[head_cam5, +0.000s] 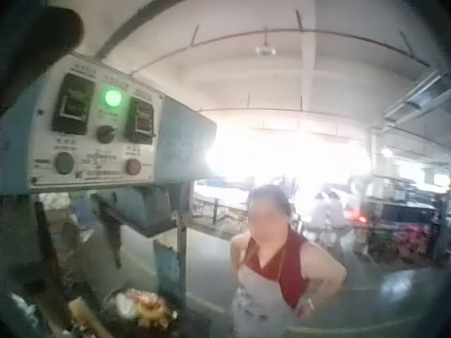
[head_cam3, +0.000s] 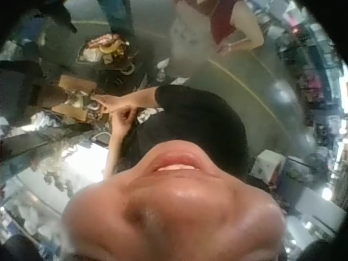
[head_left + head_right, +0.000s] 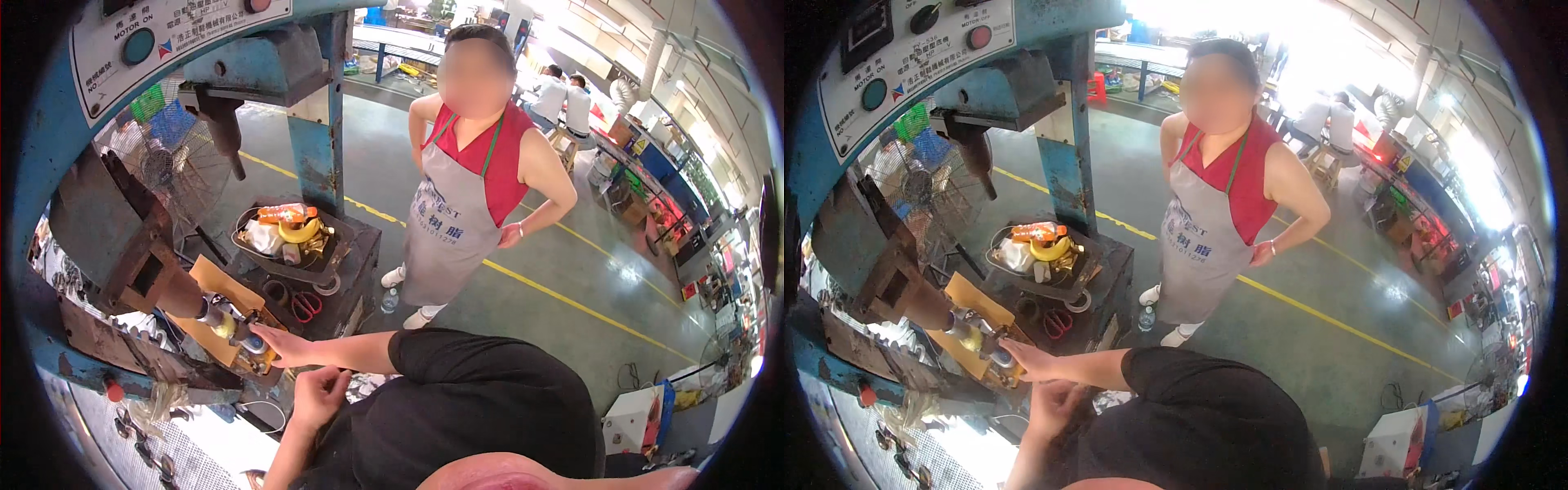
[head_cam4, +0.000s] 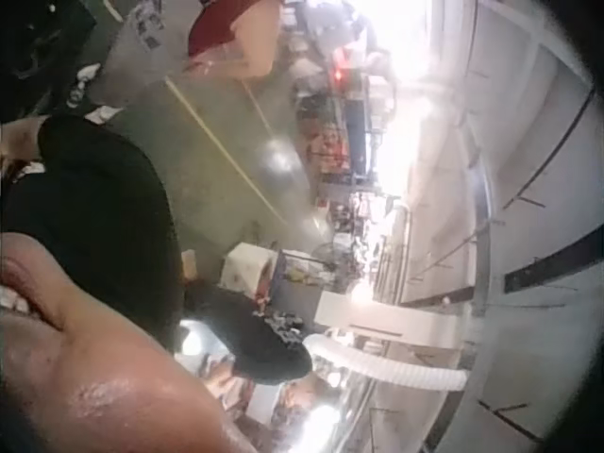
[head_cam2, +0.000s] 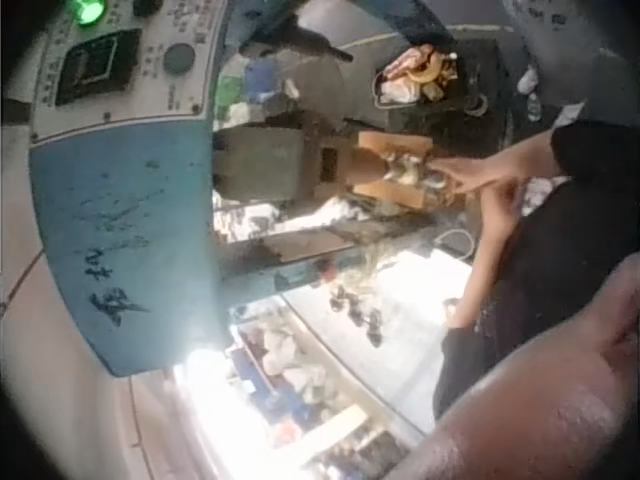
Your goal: The person manufactures sandals by picking sandals from a conveyor, fitting them onto shoe lasts by hand, pressing them under a mechanical press, and removing the sandals from the lasts.
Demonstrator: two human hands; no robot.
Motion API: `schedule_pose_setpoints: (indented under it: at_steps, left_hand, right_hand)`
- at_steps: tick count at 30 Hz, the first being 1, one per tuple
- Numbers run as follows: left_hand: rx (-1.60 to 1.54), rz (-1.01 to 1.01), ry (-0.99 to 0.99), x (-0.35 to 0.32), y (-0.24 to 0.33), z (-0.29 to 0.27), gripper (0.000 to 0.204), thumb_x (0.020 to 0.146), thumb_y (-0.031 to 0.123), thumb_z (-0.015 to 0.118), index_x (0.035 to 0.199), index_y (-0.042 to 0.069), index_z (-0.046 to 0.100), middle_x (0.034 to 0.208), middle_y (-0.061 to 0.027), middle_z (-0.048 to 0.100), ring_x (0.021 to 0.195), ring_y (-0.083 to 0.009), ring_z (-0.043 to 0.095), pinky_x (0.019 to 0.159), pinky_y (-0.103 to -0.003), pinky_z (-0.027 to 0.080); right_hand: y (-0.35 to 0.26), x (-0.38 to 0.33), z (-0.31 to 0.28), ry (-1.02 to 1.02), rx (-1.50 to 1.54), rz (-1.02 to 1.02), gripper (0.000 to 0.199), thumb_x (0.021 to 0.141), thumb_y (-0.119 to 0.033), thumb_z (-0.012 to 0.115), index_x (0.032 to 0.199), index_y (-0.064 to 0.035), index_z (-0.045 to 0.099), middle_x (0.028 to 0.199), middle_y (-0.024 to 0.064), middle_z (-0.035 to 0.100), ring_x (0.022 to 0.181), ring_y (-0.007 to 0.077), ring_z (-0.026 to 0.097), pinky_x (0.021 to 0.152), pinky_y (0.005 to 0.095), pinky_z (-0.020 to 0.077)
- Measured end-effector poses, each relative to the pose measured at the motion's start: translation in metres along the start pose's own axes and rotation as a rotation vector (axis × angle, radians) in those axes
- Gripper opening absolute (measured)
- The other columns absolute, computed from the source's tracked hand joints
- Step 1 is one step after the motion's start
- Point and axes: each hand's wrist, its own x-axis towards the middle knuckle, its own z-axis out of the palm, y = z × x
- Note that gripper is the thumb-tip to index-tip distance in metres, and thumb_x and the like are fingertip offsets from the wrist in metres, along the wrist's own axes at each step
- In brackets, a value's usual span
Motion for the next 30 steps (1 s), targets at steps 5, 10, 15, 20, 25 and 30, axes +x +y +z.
schedule_pose_setpoints:
  at_steps: [5,10,15,20,25,30]
  left_hand:
    - [-0.305,-0.526,0.05,-0.044,-0.077,0.029,0.031,0.09,0.02,0.062,0.069,-0.001,0.057,0.057,-0.0009,0.053,0.056,-0.0085,0.046,0.055,-0.028,0.039]
    - [-0.243,-0.323,0.133,-0.082,-0.167,0.088,0.019,0.084,0.02,0.063,0.083,0.001,0.062,0.069,-0.0128,0.059,0.067,-0.0176,0.056,0.064,-0.036,0.045]
    - [-0.533,-0.539,0.346,-0.144,-0.18,0.14,0.02,0.086,0.019,0.065,0.094,0.001,0.066,0.077,-0.0061,0.067,0.072,-0.0128,0.062,0.068,-0.03,0.05]
    - [-0.676,-0.633,0.711,-0.216,-0.214,0.206,0.009,0.085,0.012,0.065,0.086,0.003,0.067,0.076,-0.0021,0.067,0.071,-0.0091,0.061,0.067,-0.027,0.05]
    - [-0.529,-0.794,1.024,-0.276,-0.166,0.222,0.015,0.079,0.015,0.066,0.091,0.006,0.065,0.07,-0.0055,0.063,0.065,-0.0163,0.06,0.063,-0.032,0.049]
    - [-0.361,-0.863,1.129,-0.318,-0.112,0.226,0.019,0.079,0.014,0.064,0.096,0.008,0.065,0.068,-0.0078,0.061,0.062,-0.0192,0.059,0.061,-0.034,0.047]
  right_hand:
    - [0.008,0.03,0.022,-0.074,0.021,0.129,0.099,0.064,-0.017,0.079,0.141,0.0076,0.021,0.142,0.03,0.032,0.135,0.0413,0.032,0.114,0.0402,0.0271]
    - [0.006,0.04,0.03,0.036,-0.351,0.265,0.062,0.067,-0.037,0.078,0.106,0.0036,0.052,0.102,0.0241,0.056,0.099,0.0401,0.055,0.086,0.0476,0.0447]
    - [0.022,0.04,0.039,-0.083,-0.49,0.094,0.066,0.076,-0.043,0.072,0.11,0.0084,0.045,0.112,0.0298,0.052,0.105,0.0423,0.053,0.088,0.0465,0.0435]
    - [0.033,0.04,0.04,-0.051,-0.631,0.113,0.079,0.074,-0.047,0.074,0.116,0.0128,0.045,0.117,0.0321,0.053,0.113,0.0422,0.052,0.094,0.0459,0.0414]
    - [0.001,0.052,0.014,0.006,-0.238,0.014,0.073,0.076,-0.041,0.078,0.121,0.0062,0.044,0.119,0.0263,0.054,0.11,0.0369,0.054,0.097,0.0418,0.0401]
    - [0.026,0.059,0.02,0.167,-0.332,0.066,0.069,0.079,-0.046,0.073,0.116,0.0071,0.049,0.116,0.0277,0.056,0.108,0.0409,0.056,0.091,0.0437,0.044]
